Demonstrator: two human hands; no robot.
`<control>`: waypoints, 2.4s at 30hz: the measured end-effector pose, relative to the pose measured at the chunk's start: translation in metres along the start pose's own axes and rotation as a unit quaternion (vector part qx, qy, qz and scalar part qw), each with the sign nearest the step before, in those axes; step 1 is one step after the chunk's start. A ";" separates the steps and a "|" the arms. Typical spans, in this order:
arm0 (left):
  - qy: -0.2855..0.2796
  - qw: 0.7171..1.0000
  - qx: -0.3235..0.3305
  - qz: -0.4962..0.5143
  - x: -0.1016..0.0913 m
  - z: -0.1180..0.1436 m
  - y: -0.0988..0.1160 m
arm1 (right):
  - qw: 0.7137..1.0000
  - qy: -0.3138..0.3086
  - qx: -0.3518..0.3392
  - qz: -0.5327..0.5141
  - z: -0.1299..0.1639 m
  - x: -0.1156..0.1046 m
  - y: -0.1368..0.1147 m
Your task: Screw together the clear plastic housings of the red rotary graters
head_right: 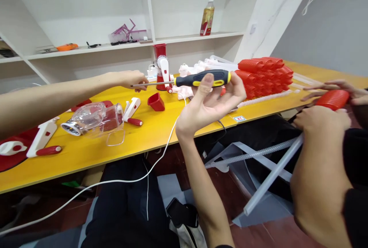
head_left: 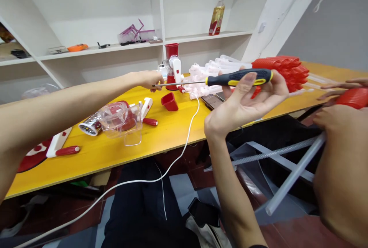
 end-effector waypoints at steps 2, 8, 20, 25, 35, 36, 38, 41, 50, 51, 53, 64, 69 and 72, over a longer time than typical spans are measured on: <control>0.091 0.995 -0.006 0.027 -0.012 0.029 0.000 | 0.999 0.013 0.032 -0.037 -0.003 0.000 0.001; 0.422 0.874 0.085 0.226 0.004 0.152 0.005 | 0.991 -0.037 0.098 -0.087 -0.004 0.005 0.010; 0.520 0.752 0.043 0.404 0.183 0.222 -0.002 | 0.959 -0.174 0.183 -0.126 0.056 0.022 0.006; 0.572 0.723 0.035 0.386 0.198 0.213 0.000 | 0.958 -0.186 0.179 -0.126 0.072 0.025 0.002; 0.545 0.727 0.057 0.414 0.207 0.216 0.002 | 0.958 -0.215 0.142 -0.127 0.079 0.026 0.005; 0.549 0.726 0.054 0.410 0.207 0.216 0.002 | 0.958 -0.215 0.143 -0.125 0.079 0.026 0.005; 0.552 0.727 0.048 0.406 0.208 0.216 0.001 | 0.959 -0.216 0.143 -0.118 0.079 0.025 0.006; 0.552 0.727 0.045 0.407 0.209 0.216 0.000 | 0.963 -0.207 0.139 -0.105 0.080 0.024 0.004; 0.546 0.735 0.019 0.401 0.209 0.217 0.002 | 0.971 -0.172 0.121 -0.112 0.082 0.026 0.001; 0.547 0.736 0.020 0.398 0.208 0.217 0.002 | 0.972 -0.169 0.122 -0.113 0.082 0.026 0.002; 0.548 0.737 0.019 0.395 0.208 0.218 0.002 | 0.972 -0.163 0.122 -0.116 0.083 0.027 0.002; 0.575 0.721 0.061 0.382 0.193 0.223 0.002 | 0.978 -0.149 0.109 -0.102 0.080 0.026 -0.005; 0.501 0.791 0.049 0.348 0.157 0.242 0.008 | 0.981 -0.148 0.086 -0.087 0.079 0.025 -0.019; 0.471 0.813 0.031 0.340 0.143 0.247 0.007 | 0.983 -0.139 0.076 -0.095 0.077 0.028 -0.030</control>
Point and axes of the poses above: each hand's wrist, its own z-axis away from the middle knuckle, its own x-axis out of the palm, y = z × x, the point moved 1 cm from there along -z, towards the middle knuckle, and after that the axes turned 15 degrees about z, right-handed, at the moved point
